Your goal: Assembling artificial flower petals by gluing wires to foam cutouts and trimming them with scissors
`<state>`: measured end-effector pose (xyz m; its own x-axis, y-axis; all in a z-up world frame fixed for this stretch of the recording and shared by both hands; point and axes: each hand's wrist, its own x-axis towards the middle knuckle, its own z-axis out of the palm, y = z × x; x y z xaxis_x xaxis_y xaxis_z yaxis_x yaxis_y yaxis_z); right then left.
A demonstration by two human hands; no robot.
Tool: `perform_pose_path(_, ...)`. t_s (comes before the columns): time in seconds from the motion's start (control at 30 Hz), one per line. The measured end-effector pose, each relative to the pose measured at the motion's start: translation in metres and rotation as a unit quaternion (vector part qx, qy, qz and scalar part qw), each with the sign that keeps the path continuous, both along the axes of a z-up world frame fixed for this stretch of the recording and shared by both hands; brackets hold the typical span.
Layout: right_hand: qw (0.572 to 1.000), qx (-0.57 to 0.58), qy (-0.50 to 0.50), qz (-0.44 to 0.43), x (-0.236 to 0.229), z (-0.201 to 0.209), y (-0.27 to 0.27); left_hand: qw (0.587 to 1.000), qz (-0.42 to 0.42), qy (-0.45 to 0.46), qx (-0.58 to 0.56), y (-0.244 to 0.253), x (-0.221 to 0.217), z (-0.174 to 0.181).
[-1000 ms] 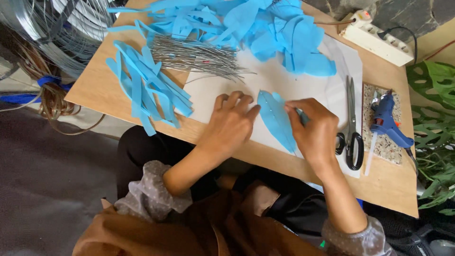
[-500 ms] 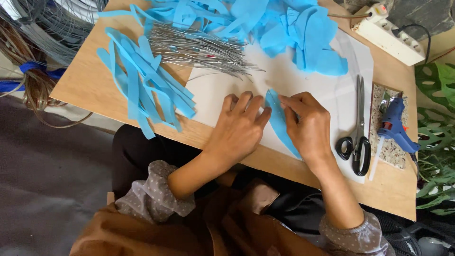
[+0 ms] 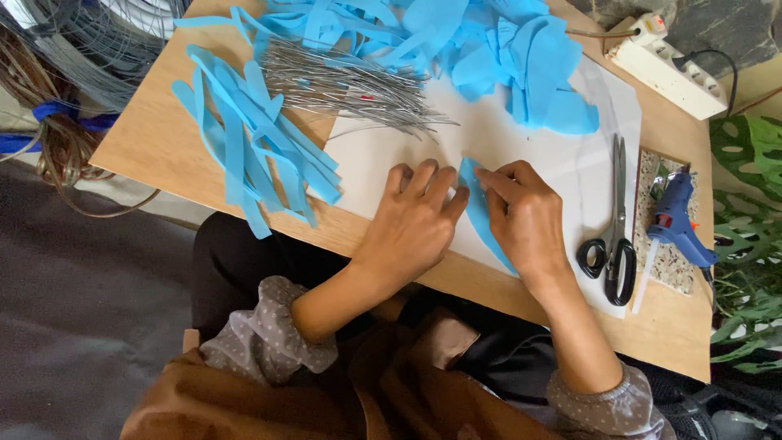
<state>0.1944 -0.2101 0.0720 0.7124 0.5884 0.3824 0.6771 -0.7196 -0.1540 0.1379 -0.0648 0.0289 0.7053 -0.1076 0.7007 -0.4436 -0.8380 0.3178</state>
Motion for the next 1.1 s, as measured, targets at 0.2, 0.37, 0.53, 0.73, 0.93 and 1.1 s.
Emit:
perform_pose_path(0.2, 1.0, -0.007, 0.018, 0.008, -0.001, 0.006, 0.004, 1.0, 0.008, 0.001, 0.008, 0.002, -0.002, 0.004)
perform_pose_path(0.37, 0.999, -0.027, 0.023, -0.003, -0.001, 0.006, 0.004, 1.0, 0.007, -0.014, 0.006, 0.003, -0.004, 0.006)
perform_pose_path(0.53, 0.999, -0.042, 0.024, -0.003, 0.0, 0.006, 0.005, 1.0, 0.002, -0.011, -0.002, 0.002, -0.002, 0.004)
perform_pose_path(0.73, 0.994, -0.105, 0.02, -0.017, 0.002, 0.008, 0.004, 1.0, -0.003, 0.014, -0.008, -0.004, 0.006, -0.011)
perform_pose_path(0.93, 0.985, -0.167, 0.025, -0.022, -0.003, 0.021, 0.011, 0.989, -0.059, 0.127, -0.048, 0.007, 0.01, 0.014)
perform_pose_path(1.1, 0.984, -0.171, 0.034, -0.033, -0.003, 0.021, 0.011, 0.984, -0.087, 0.149, -0.036, 0.005, 0.017, 0.012)
